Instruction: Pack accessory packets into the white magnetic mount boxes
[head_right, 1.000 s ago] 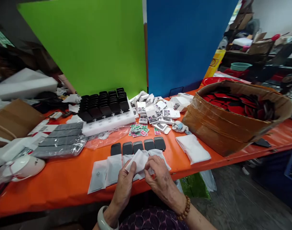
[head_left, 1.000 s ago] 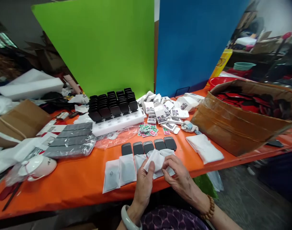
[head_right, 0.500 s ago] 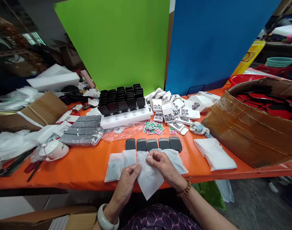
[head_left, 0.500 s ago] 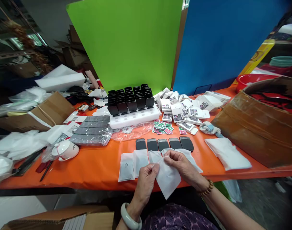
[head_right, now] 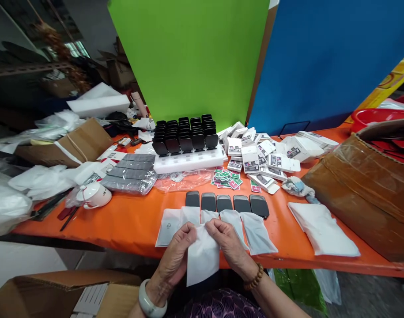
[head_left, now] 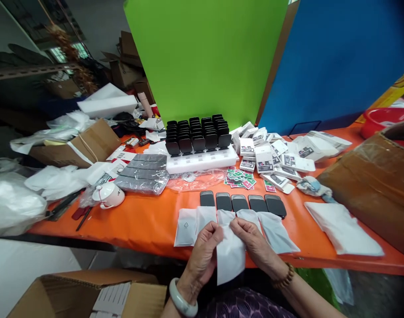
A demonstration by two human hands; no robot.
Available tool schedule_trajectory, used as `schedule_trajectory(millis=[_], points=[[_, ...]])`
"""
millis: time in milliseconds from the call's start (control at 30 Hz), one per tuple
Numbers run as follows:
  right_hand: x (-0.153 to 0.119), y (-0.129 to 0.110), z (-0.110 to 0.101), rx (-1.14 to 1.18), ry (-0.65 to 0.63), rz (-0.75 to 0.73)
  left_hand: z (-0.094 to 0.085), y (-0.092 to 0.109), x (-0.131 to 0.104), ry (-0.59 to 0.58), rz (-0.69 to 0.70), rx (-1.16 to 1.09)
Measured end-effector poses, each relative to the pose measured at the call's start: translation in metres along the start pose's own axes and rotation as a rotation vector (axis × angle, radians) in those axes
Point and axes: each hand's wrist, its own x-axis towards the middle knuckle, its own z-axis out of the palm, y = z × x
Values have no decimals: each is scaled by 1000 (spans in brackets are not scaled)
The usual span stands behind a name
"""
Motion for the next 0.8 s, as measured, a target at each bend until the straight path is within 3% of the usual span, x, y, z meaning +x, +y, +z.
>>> schedule_trajectory(millis=[100, 200, 300, 433, 600, 800], points=[[10, -3, -6, -170, -126, -21, -17, 10, -2, -32, 65, 317], [34, -12, -10, -415, -244, -106, -32, 17, -2, 68, 208, 634], [72, -23, -10, -760, -166, -232, -39, 22, -4, 160, 350, 838], [123, -29, -4, -1136, -85, -270, -39, 25, -7, 134, 428, 949], [159, -27, 7, -1185, -133, -201, -41, 27, -10, 104, 415, 1017], [171, -33, 3, -1093, -215, -172, -49, 27, -7, 107, 437, 1051]])
